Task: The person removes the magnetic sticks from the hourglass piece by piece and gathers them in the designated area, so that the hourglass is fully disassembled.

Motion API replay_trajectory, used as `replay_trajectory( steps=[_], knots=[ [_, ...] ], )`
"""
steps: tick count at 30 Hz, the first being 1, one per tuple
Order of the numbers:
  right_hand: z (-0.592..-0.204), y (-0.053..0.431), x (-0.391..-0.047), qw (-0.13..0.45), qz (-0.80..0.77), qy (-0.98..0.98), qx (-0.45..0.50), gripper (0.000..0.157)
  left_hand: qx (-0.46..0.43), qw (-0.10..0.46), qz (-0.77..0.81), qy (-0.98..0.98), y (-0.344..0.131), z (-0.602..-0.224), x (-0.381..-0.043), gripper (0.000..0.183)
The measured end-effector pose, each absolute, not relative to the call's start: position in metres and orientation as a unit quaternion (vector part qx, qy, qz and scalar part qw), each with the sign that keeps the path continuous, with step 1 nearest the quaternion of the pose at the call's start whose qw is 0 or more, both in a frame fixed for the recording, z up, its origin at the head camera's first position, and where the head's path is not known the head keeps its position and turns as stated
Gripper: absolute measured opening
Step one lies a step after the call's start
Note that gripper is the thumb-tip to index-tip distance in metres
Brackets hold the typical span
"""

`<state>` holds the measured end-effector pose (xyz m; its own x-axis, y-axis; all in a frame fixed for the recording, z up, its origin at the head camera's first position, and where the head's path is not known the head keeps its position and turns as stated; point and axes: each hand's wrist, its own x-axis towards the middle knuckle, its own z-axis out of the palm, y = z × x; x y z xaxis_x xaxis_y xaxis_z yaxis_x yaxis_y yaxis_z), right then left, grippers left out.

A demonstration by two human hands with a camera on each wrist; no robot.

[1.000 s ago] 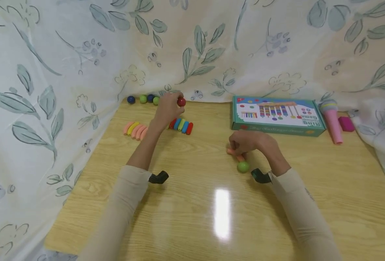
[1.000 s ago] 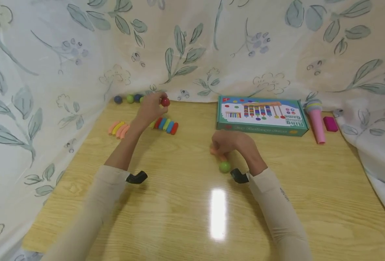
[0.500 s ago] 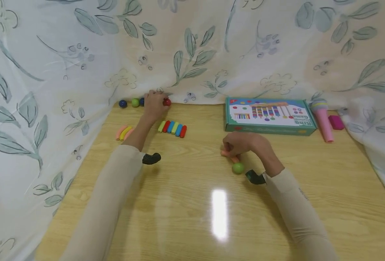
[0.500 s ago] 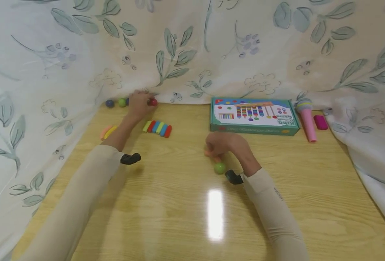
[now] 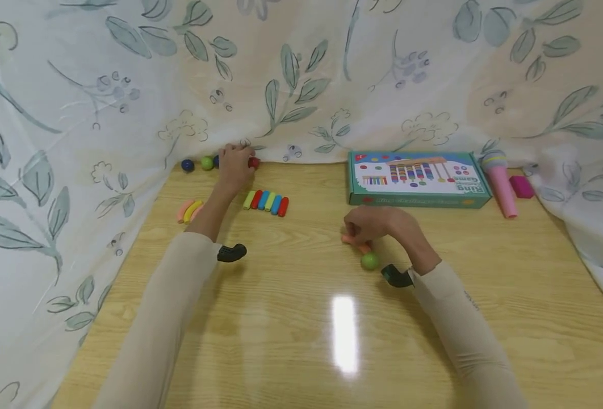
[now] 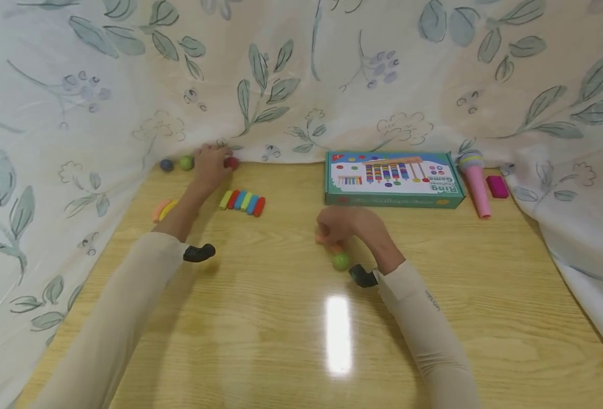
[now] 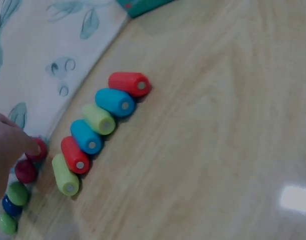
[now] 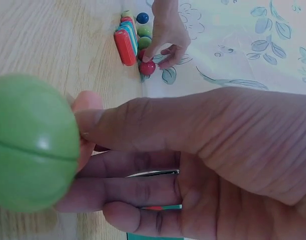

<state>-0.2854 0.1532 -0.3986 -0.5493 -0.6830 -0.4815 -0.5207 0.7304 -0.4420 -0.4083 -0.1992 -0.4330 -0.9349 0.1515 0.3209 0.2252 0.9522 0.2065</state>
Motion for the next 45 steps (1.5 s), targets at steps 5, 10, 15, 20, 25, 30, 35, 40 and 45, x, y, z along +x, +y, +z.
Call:
replay_trajectory(
  steps=[5, 10, 15, 20, 25, 30, 35, 40, 45],
  knots=[
    [-0.400, 0.148, -0.288, 0.277, -0.143, 0.870, -0.381, 0.023, -0.208, 0.126, -0.217, -0.946, -0.161, -0.424, -0.376, 0.028],
    [-0.401, 0.144, -0.289, 0.199, -0.151, 0.872, -0.421, 0.012, -0.329, -0.065, -0.262, -0.905, -0.105, -0.425, -0.312, 0.034],
    [-0.398, 0.141, -0.286, 0.211, -0.159, 0.873, -0.410, 0.016, -0.395, -0.111, -0.220, -0.885, -0.079, -0.439, -0.280, 0.022],
    [-0.398, 0.137, -0.287, 0.261, -0.159, 0.869, -0.390, 0.024, -0.370, -0.096, -0.211, -0.899, -0.078, -0.445, -0.275, 0.014],
    [-0.395, 0.141, -0.286, 0.261, -0.140, 0.881, -0.368, 0.032, -0.340, -0.101, -0.207, -0.912, -0.080, -0.444, -0.271, 0.019],
    [-0.398, 0.143, -0.287, 0.253, -0.136, 0.874, -0.392, 0.023, -0.319, -0.089, -0.200, -0.922, -0.079, -0.445, -0.264, 0.024],
    [-0.390, 0.147, -0.293, 0.236, -0.128, 0.875, -0.404, 0.022, -0.249, -0.062, -0.195, -0.947, -0.087, -0.438, -0.257, 0.020],
    [-0.384, 0.121, -0.320, 0.176, -0.172, 0.880, -0.405, 0.022, -0.139, -0.009, -0.205, -0.969, -0.135, -0.428, -0.248, 0.026],
    [-0.393, 0.060, -0.371, 0.126, -0.232, 0.881, -0.392, 0.028, -0.074, 0.063, -0.149, -0.984, -0.188, -0.428, -0.241, 0.017]
  ],
)
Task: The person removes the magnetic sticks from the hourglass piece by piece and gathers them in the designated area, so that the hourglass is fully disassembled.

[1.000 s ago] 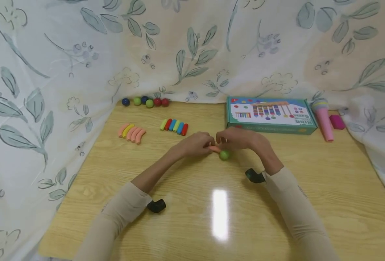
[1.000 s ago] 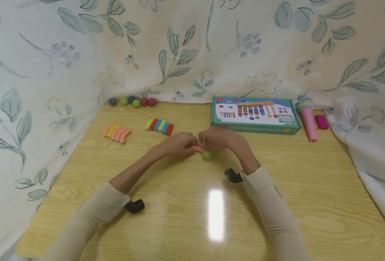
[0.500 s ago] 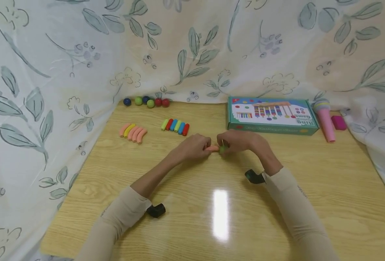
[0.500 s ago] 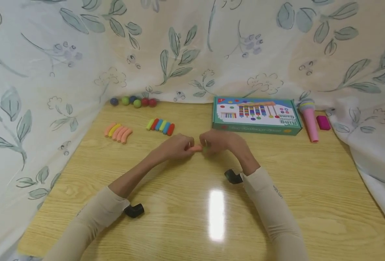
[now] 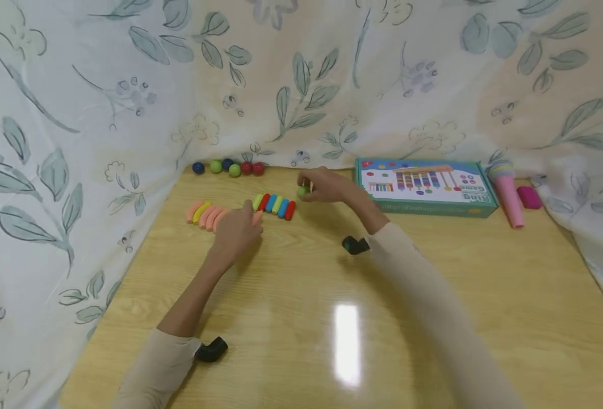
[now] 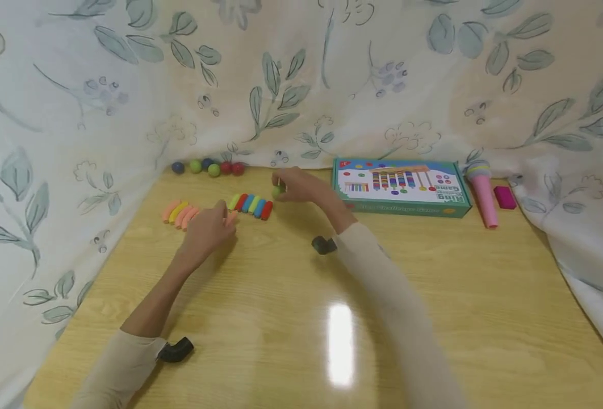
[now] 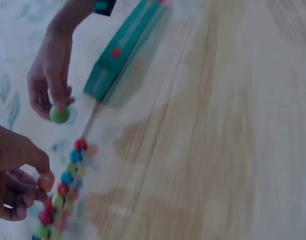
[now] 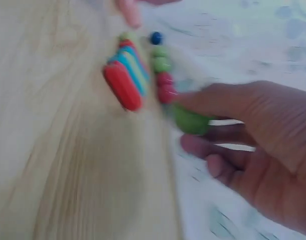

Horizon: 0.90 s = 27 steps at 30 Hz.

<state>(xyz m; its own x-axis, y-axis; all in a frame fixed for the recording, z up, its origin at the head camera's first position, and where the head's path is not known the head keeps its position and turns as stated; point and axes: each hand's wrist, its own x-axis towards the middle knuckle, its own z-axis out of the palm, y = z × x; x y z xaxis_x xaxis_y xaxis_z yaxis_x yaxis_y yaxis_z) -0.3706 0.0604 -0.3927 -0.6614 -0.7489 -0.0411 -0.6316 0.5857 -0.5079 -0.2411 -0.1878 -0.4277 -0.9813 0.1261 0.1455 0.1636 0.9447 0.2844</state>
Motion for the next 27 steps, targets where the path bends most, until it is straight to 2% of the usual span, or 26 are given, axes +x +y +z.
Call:
replay_trajectory(
  steps=[5, 9, 15, 20, 24, 27],
  knots=[
    [-0.416, 0.010, -0.416, 0.110, -0.284, 0.896, -0.324, 0.034, -0.019, 0.078, -0.120, -0.989, -0.220, -0.432, -0.236, 0.008],
    [-0.434, -0.011, -0.432, 0.106, -0.325, 0.900, -0.272, 0.037, 0.002, 0.063, -0.111, -0.992, -0.228, -0.439, -0.235, 0.011],
    [-0.442, -0.020, -0.426, 0.097, -0.370, 0.898, -0.216, 0.040, 0.017, 0.057, -0.092, -0.994, -0.228, -0.445, -0.233, 0.017],
    [-0.439, -0.025, -0.422, 0.086, -0.402, 0.891, -0.193, 0.048, 0.009, 0.059, -0.074, -0.995, -0.230, -0.441, -0.231, 0.026],
    [-0.436, -0.023, -0.421, 0.097, -0.413, 0.887, -0.182, 0.057, 0.001, 0.073, -0.083, -0.994, -0.228, -0.437, -0.232, 0.032],
    [-0.431, -0.014, -0.417, 0.115, -0.397, 0.890, -0.195, 0.057, -0.013, 0.078, -0.096, -0.992, -0.227, -0.433, -0.234, 0.034]
  ],
)
